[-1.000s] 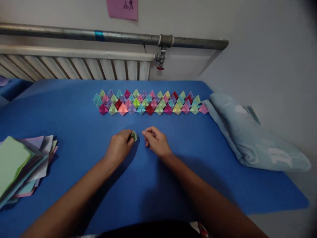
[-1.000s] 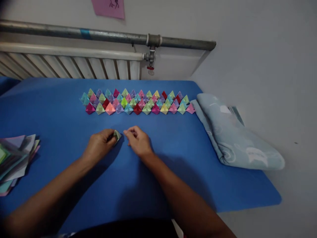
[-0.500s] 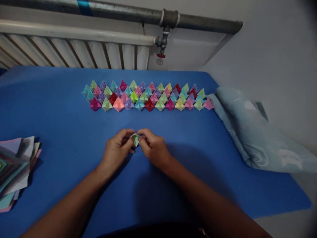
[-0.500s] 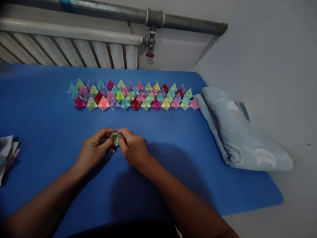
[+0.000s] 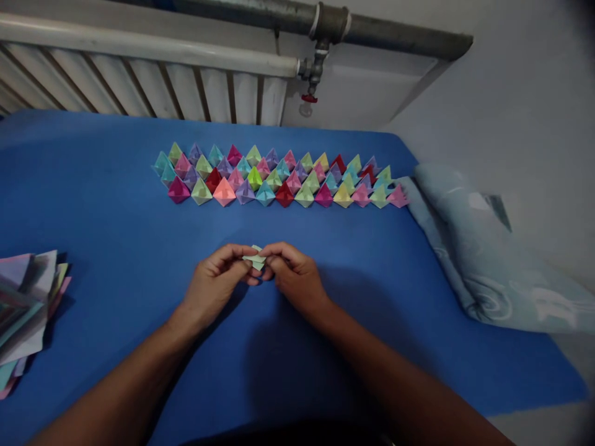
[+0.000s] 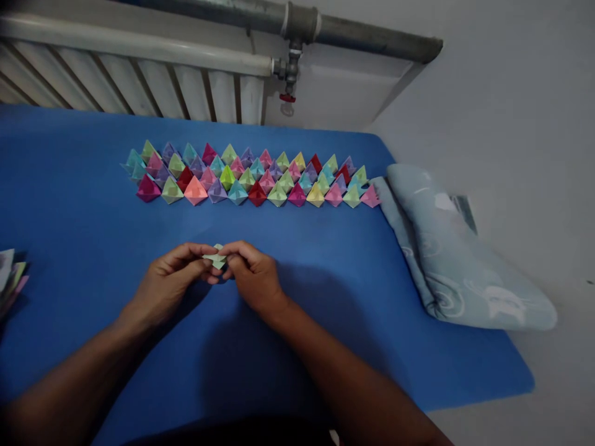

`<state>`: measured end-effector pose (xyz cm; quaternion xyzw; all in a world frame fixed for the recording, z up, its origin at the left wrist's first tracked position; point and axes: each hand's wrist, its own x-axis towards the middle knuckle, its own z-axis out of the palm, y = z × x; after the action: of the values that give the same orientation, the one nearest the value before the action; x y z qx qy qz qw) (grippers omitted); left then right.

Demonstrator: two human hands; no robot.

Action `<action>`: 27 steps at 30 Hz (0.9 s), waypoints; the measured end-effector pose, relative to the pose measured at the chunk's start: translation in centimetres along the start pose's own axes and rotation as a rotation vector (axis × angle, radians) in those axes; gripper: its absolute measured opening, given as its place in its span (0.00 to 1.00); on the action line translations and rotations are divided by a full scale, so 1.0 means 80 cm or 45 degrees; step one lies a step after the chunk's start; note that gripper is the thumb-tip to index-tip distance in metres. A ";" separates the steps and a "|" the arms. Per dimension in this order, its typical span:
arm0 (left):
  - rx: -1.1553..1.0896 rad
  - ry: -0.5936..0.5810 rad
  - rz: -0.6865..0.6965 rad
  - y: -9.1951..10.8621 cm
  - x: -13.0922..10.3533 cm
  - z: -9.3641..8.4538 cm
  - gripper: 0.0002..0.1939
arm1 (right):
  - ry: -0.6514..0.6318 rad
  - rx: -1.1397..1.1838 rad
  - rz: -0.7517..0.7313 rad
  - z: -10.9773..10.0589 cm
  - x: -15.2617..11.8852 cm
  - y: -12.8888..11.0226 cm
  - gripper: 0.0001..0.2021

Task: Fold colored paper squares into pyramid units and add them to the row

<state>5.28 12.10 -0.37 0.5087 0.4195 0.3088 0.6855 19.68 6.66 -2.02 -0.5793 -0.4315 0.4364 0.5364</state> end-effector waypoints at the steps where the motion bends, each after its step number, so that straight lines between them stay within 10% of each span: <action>1: -0.014 -0.006 -0.015 0.000 0.000 -0.001 0.08 | 0.004 0.024 0.023 -0.001 0.000 -0.001 0.08; 14: -0.085 -0.071 0.057 0.002 -0.006 -0.002 0.21 | -0.038 0.224 0.188 0.000 -0.003 -0.014 0.11; 27: 0.324 -0.306 -0.097 0.002 -0.010 -0.005 0.14 | -0.095 0.125 0.154 -0.005 -0.006 -0.018 0.08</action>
<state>4.53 11.62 -0.10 0.6083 0.3893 0.1639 0.6720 19.88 6.20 -0.57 -0.5605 -0.3936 0.5100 0.5204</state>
